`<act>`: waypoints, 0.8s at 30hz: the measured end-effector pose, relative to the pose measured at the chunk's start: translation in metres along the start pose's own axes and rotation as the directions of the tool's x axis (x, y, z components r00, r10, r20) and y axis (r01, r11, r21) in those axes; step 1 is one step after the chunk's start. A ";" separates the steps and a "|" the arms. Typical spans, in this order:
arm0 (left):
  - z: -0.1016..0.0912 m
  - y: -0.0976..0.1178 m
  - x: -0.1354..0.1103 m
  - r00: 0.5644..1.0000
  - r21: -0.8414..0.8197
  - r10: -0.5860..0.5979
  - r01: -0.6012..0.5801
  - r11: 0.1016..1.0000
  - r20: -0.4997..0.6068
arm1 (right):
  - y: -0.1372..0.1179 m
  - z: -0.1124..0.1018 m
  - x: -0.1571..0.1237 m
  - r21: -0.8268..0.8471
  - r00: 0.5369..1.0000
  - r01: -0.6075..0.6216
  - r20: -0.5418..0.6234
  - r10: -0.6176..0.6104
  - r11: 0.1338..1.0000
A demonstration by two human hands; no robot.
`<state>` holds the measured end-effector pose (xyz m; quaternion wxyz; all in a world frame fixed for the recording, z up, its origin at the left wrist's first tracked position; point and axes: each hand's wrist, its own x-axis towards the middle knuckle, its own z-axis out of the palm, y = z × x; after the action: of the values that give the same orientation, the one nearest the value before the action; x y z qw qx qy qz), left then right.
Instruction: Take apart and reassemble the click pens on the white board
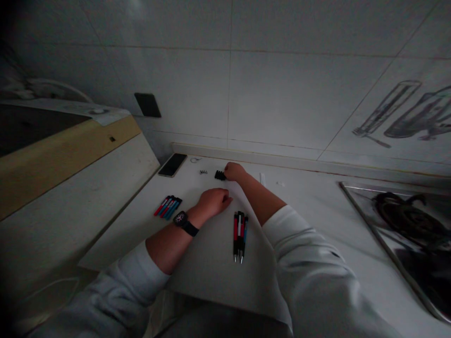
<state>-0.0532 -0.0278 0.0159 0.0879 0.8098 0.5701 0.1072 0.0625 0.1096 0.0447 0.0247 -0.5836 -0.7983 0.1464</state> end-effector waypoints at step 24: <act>0.002 -0.011 0.002 0.999 0.003 -0.007 0.007 1.000 -0.047 | 0.073 0.010 -0.218 0.235 0.841 0.524 0.011 -0.541 0.819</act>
<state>-0.0623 -0.0220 0.0116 0.0735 0.8052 0.5751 0.1246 0.1971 -0.0766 0.0443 0.0991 -0.3246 -0.9083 0.2446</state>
